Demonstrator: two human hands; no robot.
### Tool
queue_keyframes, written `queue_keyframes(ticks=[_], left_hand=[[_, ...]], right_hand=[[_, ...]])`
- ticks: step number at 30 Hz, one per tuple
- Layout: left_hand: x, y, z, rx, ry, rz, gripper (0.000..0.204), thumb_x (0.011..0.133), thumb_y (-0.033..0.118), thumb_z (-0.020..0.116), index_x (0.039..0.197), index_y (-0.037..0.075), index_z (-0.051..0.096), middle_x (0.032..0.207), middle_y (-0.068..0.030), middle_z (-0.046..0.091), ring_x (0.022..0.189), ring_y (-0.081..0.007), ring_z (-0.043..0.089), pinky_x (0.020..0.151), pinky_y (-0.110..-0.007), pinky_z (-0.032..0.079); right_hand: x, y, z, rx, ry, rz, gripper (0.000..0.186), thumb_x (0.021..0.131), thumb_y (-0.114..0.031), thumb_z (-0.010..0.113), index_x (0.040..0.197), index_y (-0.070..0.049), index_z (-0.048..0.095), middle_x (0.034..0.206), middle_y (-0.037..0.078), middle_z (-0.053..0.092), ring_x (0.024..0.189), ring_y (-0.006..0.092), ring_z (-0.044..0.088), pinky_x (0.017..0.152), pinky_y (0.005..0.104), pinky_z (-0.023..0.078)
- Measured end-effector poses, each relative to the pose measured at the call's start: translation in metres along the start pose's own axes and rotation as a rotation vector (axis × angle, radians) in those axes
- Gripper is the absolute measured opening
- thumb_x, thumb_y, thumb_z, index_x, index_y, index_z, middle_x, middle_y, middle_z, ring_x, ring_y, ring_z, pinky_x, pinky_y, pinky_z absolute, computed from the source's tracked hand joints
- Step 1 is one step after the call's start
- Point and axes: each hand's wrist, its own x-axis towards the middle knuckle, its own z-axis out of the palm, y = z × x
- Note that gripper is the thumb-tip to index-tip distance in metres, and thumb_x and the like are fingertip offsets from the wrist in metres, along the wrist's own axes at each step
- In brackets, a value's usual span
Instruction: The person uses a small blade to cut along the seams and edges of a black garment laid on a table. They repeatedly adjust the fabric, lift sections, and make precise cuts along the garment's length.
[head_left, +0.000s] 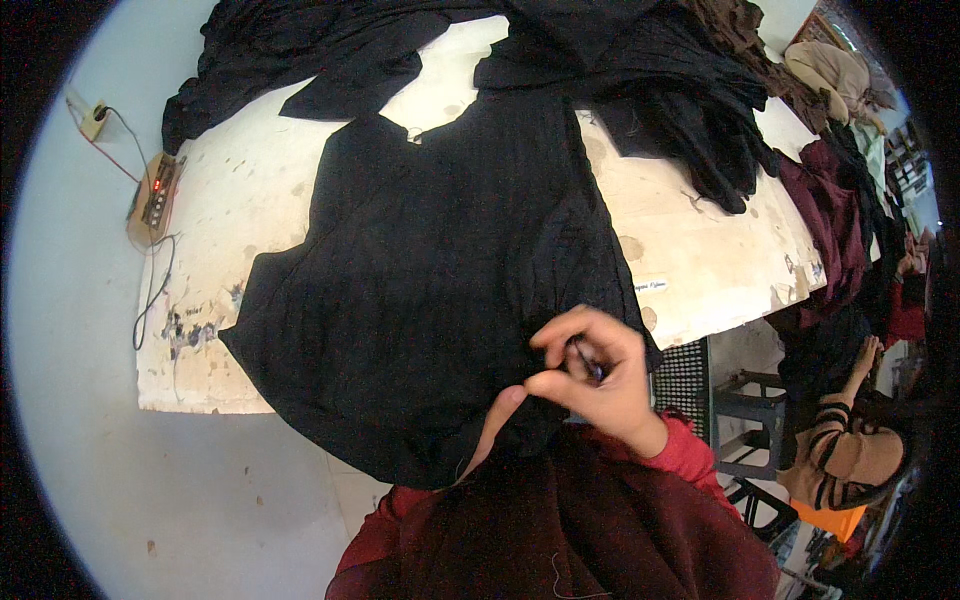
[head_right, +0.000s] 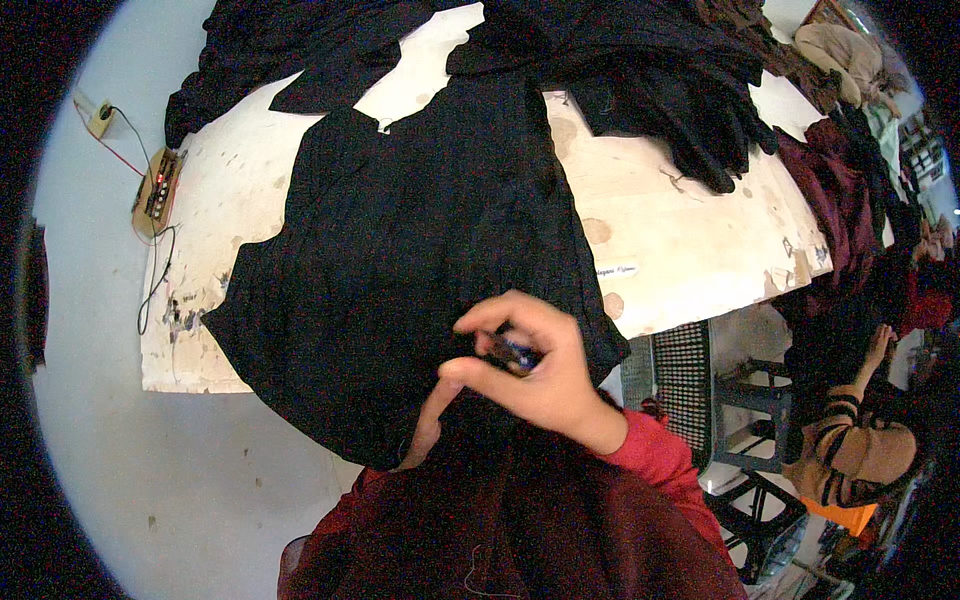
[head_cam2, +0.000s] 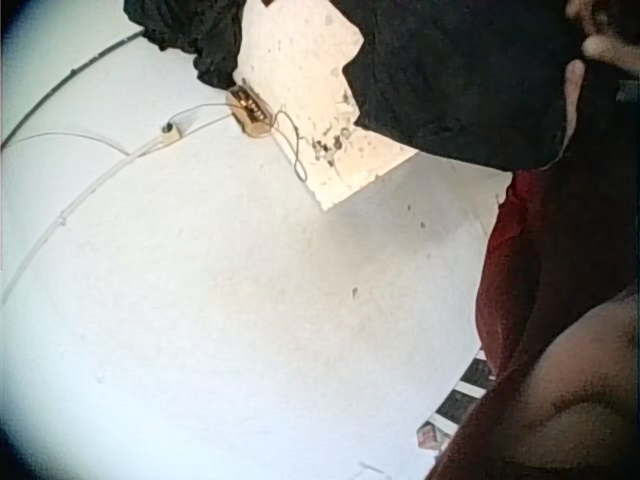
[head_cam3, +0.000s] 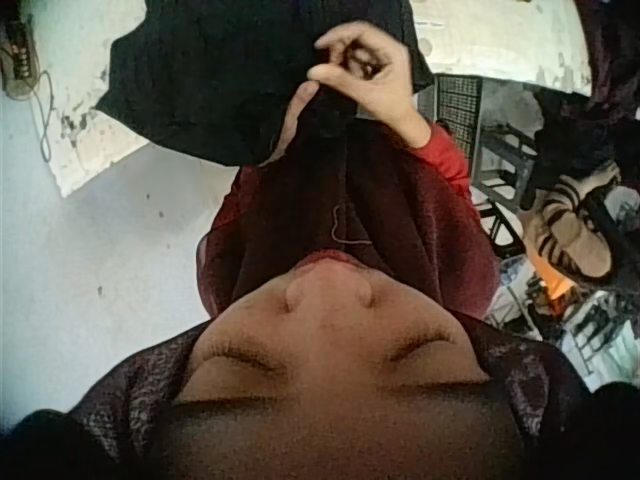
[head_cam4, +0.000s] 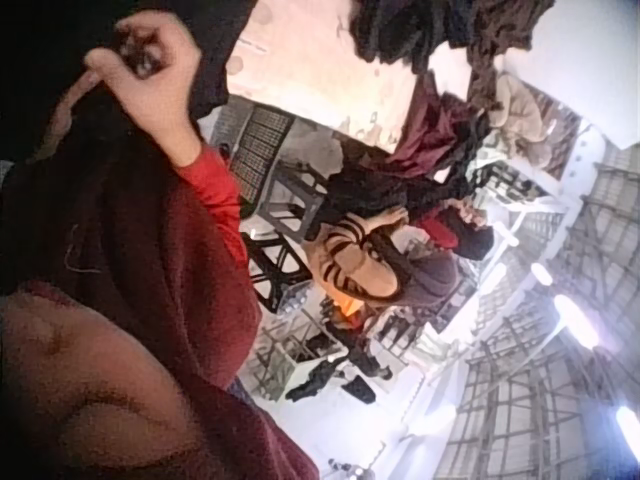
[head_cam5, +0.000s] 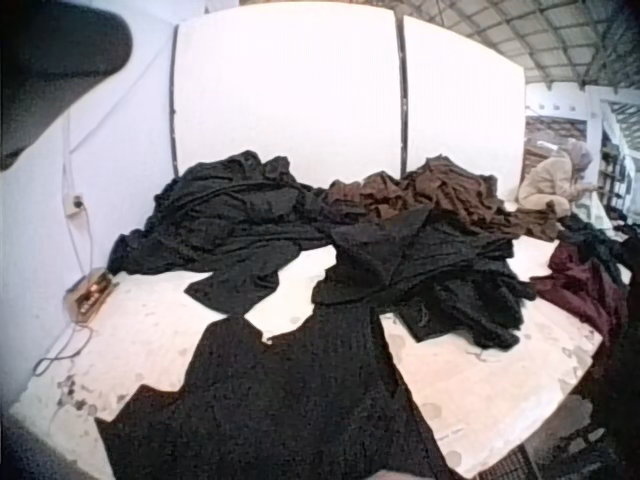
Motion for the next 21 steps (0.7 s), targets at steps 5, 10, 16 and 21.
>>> queue_keyframes(ticks=[5,10,16,21], left_hand=[[-0.001,0.011,0.000,0.274,-0.067,0.069,0.051,0.089,0.028,0.068,0.131,0.003,0.053,0.127,-0.0167,0.057,0.115,-0.0247,0.057,0.103,-0.038,0.042],[0.001,0.000,0.006,0.499,-0.042,0.323,0.049,0.089,0.017,0.065,0.133,0.003,0.050,0.130,-0.0163,0.055,0.121,-0.0271,0.054,0.104,-0.041,0.040],[0.010,-0.001,0.008,0.567,-0.060,0.402,0.052,0.089,0.022,0.066,0.134,0.001,0.049,0.130,-0.0181,0.055,0.122,-0.0291,0.053,0.105,-0.040,0.039],[0.012,0.003,0.010,0.413,0.027,0.436,0.054,0.087,0.028,0.070,0.129,0.000,0.052,0.126,-0.0177,0.058,0.116,-0.0303,0.056,0.101,-0.039,0.042]], right_hand=[[0.000,0.016,0.023,-0.348,0.112,-0.062,0.017,0.075,-0.009,0.079,0.084,-0.001,0.068,0.076,0.009,0.066,0.066,0.0176,0.065,0.058,0.0287,0.049],[0.002,0.016,0.018,-0.413,0.091,-0.029,0.017,0.077,-0.014,0.077,0.083,0.000,0.070,0.076,0.012,0.068,0.064,0.0221,0.067,0.057,0.0294,0.049],[0.009,0.009,0.008,-0.413,0.019,0.103,0.013,0.079,-0.009,0.074,0.080,0.003,0.069,0.070,0.009,0.065,0.062,0.0088,0.059,0.056,0.0253,0.043],[0.016,0.020,0.003,-0.289,-0.055,0.207,0.015,0.084,-0.012,0.070,0.080,0.002,0.069,0.069,0.003,0.063,0.063,0.0061,0.055,0.057,0.0240,0.042]])
